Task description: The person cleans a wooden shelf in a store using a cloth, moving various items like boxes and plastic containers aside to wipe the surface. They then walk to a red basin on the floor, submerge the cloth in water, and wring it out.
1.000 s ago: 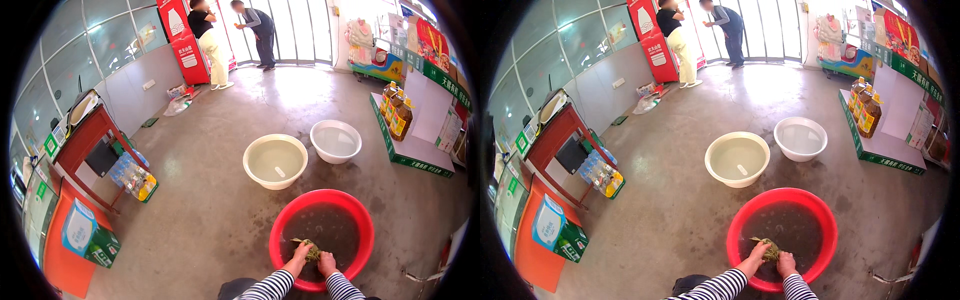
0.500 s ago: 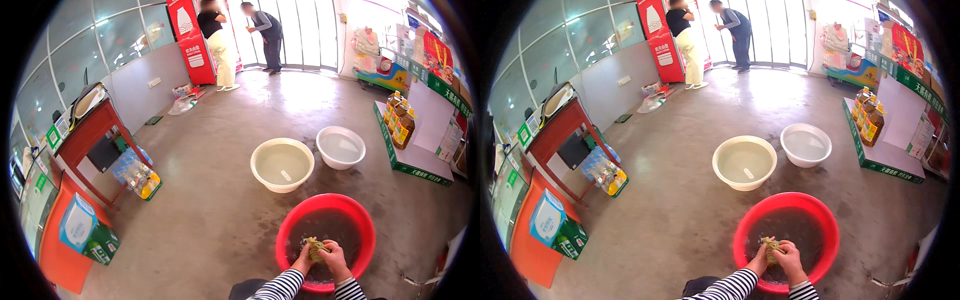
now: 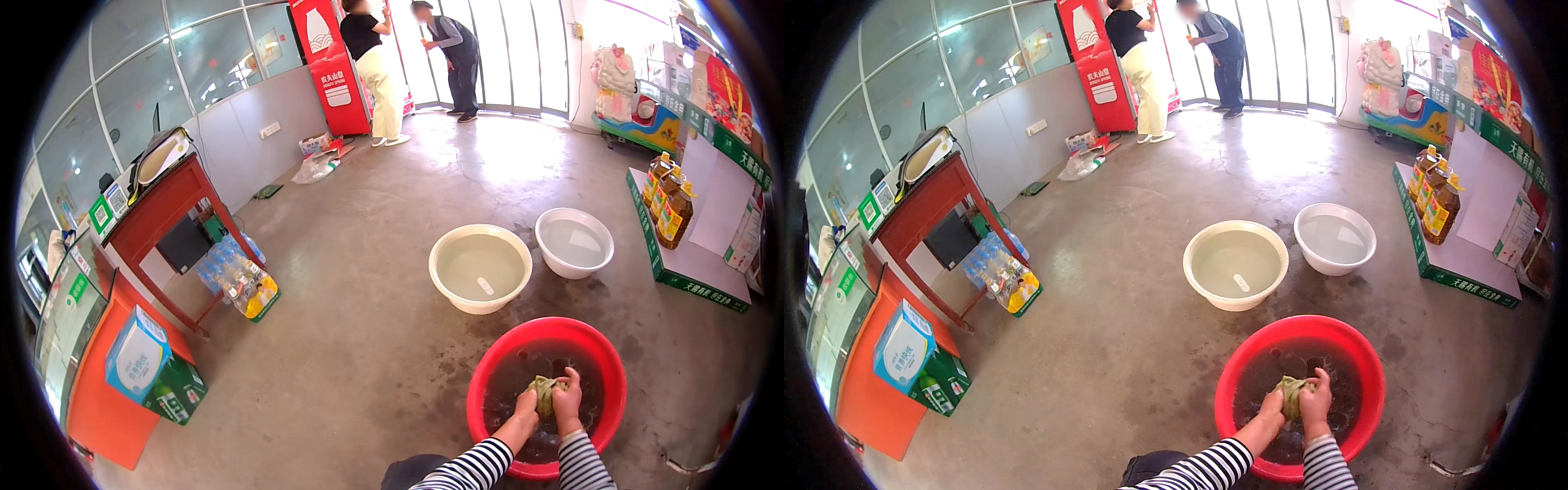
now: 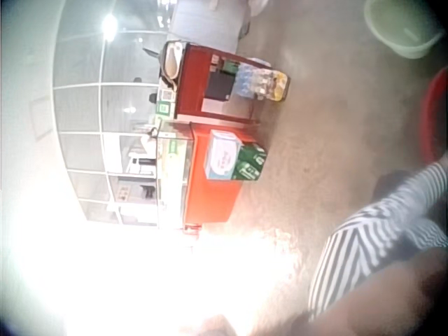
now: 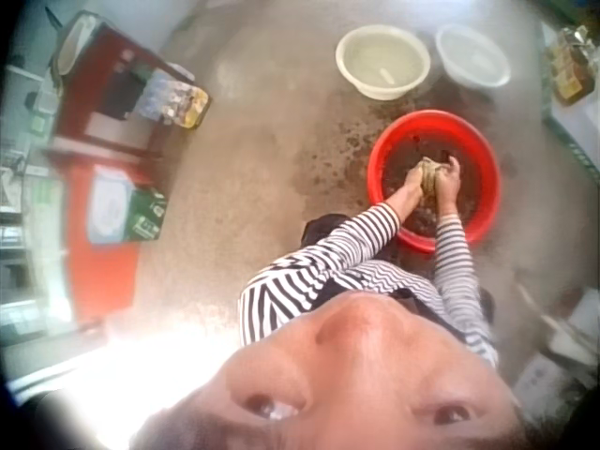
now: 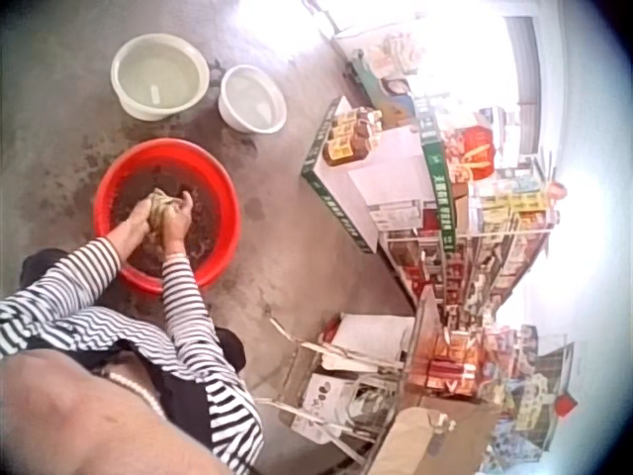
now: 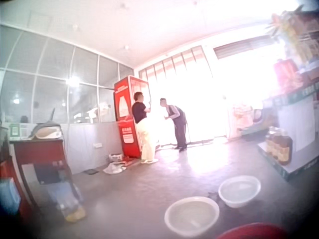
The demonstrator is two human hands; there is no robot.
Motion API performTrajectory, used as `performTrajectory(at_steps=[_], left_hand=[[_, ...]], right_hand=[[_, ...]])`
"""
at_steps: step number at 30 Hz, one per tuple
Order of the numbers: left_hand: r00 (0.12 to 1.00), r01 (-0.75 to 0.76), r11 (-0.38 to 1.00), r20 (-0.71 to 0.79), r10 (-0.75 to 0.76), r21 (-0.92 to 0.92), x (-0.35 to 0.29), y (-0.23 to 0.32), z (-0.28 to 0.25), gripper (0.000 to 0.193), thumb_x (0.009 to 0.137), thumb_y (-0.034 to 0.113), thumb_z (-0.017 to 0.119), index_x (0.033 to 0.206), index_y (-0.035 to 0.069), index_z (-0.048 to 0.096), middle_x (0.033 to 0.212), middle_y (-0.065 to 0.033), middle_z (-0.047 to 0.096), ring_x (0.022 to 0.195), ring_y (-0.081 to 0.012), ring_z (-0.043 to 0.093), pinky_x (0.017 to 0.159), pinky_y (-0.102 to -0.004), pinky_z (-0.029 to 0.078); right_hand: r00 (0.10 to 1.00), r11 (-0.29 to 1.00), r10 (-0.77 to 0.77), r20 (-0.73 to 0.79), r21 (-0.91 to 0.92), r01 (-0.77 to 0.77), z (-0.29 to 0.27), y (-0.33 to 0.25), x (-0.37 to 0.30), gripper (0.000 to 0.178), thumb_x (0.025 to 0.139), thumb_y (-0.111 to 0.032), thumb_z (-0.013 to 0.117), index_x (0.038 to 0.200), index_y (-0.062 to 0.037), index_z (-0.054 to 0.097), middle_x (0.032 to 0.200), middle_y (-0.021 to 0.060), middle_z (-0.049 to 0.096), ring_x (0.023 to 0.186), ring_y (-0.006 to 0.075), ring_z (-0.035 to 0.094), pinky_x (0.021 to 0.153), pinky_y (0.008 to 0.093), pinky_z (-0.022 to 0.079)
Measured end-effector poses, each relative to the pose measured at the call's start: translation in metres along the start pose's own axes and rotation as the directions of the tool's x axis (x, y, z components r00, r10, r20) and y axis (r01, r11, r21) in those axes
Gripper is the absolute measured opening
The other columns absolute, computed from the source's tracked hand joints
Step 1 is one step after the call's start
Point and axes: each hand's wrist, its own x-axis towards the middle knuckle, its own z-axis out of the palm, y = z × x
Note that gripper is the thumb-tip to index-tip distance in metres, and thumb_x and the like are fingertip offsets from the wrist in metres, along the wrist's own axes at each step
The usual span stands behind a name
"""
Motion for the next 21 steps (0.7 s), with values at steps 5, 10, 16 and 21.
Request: performTrajectory(at_steps=[5,10,16,21], left_hand=[[0.864,0.088,0.990,0.504,-0.021,-0.108,0.052,-0.002,-0.056,0.024,0.087,0.023,0.050,0.099,0.004,0.058,0.091,-0.0112,0.060,0.076,-0.0220,0.059,0.066,-0.0375,0.048],[0.996,0.088,0.987,0.017,-0.091,0.133,-0.026,-0.011,0.011,0.022,0.088,0.023,0.051,0.099,0.005,0.057,0.093,-0.0088,0.061,0.075,-0.0208,0.059,0.066,-0.0383,0.049],[0.955,0.075,0.997,0.289,-0.066,-0.018,-0.007,0.008,-0.010,0.025,0.090,0.031,0.044,0.092,0.009,0.056,0.086,-0.0087,0.060,0.071,-0.0197,0.058,0.064,-0.0335,0.049],[0.562,0.370,0.882,0.827,0.038,-0.292,0.016,-0.018,-0.049,0.023,0.087,0.034,0.051,0.085,0.011,0.055,0.081,-0.0084,0.059,0.068,-0.0188,0.058,0.063,-0.0351,0.048]], right_hand=[[0.875,0.855,-0.462,0.147,-0.189,0.483,0.016,-0.056,-0.081,0.027,0.064,-0.013,0.064,0.090,-0.0051,0.061,0.083,0.0125,0.057,0.083,0.0285,0.058,0.076,0.0340,0.046],[0.981,0.834,-0.180,-0.077,-0.541,0.111,-0.002,0.023,0.013,0.024,0.072,-0.024,0.062,0.072,-0.0004,0.056,0.075,0.0177,0.055,0.071,0.0347,0.055,0.065,0.0427,0.044],[0.989,0.955,-0.122,0.085,0.283,0.093,0.012,0.009,-0.023,0.008,0.067,-0.005,0.066,0.074,-0.0025,0.063,0.078,0.0035,0.060,0.074,0.0086,0.054,0.069,0.0257,0.045],[0.906,0.892,-0.412,-0.099,-0.244,0.380,0.032,-0.016,-0.051,0.014,0.067,-0.003,0.061,0.058,-0.0024,0.051,0.062,0.0157,0.053,0.057,0.0297,0.052,0.060,0.0342,0.044]])
